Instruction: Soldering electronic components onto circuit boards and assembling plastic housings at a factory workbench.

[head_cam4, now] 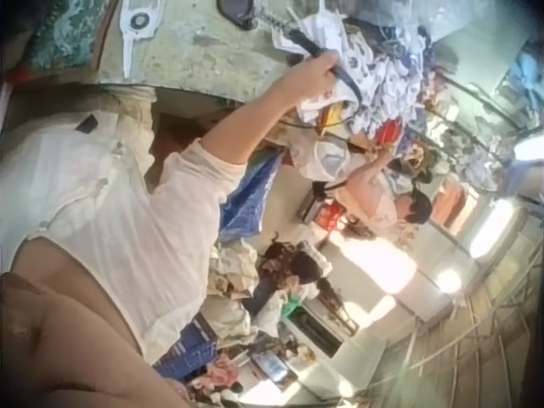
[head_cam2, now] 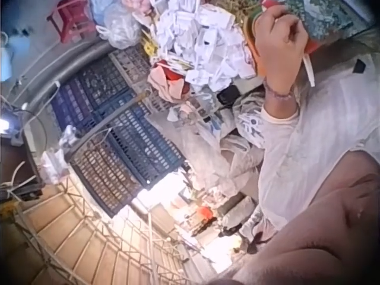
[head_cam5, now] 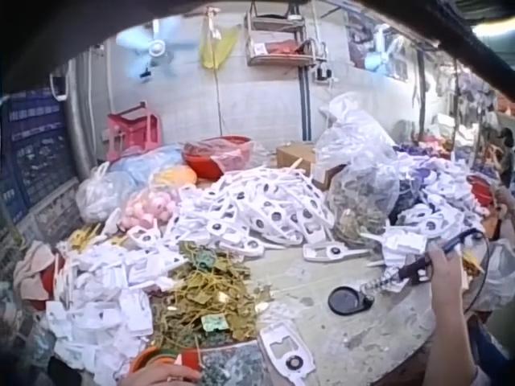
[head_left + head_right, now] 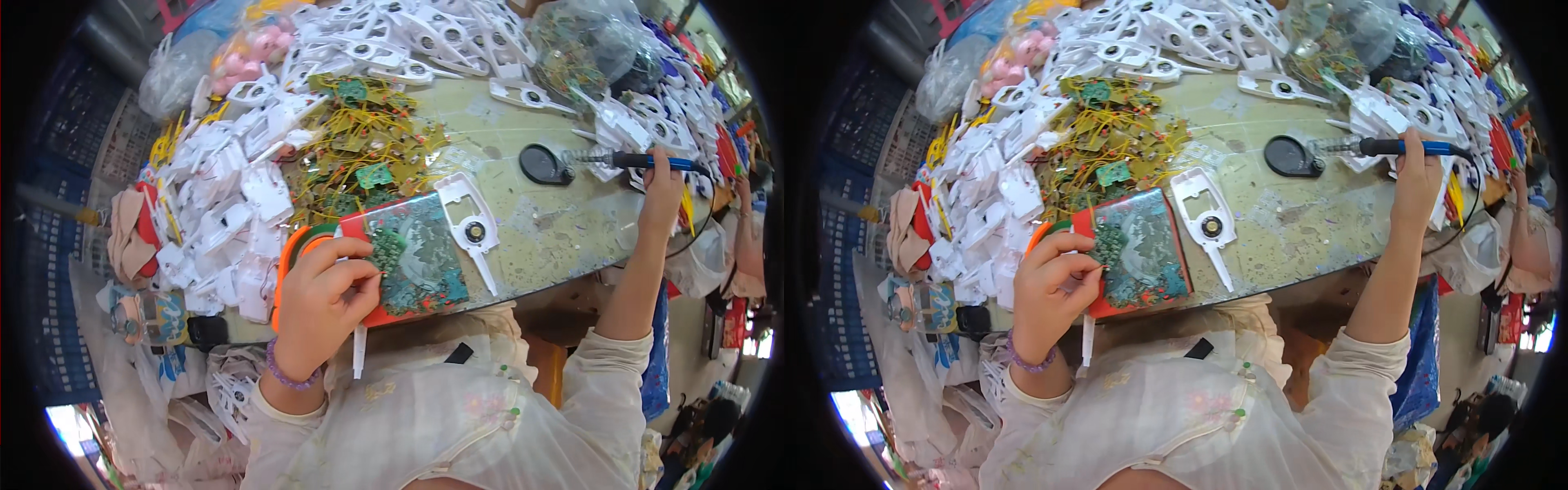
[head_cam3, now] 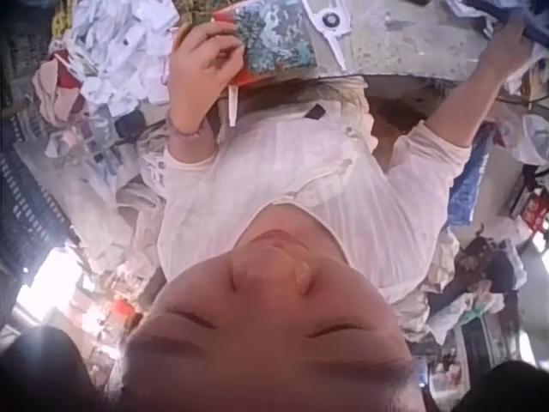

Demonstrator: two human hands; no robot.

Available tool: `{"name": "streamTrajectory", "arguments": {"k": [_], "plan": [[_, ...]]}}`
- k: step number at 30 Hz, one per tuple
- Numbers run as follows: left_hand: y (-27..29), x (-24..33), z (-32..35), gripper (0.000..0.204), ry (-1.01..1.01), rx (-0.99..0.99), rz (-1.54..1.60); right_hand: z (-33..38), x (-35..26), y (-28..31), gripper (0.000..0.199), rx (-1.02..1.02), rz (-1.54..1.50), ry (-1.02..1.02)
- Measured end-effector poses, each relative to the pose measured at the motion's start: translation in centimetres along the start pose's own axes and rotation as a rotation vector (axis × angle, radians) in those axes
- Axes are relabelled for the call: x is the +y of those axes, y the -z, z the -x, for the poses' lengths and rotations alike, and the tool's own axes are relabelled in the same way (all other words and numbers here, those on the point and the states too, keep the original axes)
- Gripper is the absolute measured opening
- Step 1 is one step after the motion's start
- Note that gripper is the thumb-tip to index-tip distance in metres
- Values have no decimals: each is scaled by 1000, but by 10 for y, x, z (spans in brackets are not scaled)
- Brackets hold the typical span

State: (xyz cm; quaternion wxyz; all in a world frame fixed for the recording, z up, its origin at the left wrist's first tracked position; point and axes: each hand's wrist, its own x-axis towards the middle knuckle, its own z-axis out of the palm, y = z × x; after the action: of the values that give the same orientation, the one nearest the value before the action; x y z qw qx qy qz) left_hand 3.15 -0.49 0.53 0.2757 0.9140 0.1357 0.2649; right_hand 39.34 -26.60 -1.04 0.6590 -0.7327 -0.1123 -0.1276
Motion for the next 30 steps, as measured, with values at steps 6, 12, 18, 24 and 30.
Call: {"name": "streamTrajectory", "arguments": {"k": [6, 12, 18, 24, 30], "plan": [[3, -5, -2, 15, -138, 11, -66, 20, 29, -33, 24, -55, 5, 17], [-2, 8, -5, 25, 41, 103, -9, 113, 23, -46, 26, 215, -94, -49], [-12, 17, -16, 44, 17, 5, -275, 196, -5, -67, 8, -475, -40, 117], [-4, 12, -11, 44, 45, 25, -88, 176, -52, -93, 22, -689, -59, 475], [14, -4, 6, 53, 109, 67, 494, 169, -83, -139, 52, -1130, -173, 741]]}}
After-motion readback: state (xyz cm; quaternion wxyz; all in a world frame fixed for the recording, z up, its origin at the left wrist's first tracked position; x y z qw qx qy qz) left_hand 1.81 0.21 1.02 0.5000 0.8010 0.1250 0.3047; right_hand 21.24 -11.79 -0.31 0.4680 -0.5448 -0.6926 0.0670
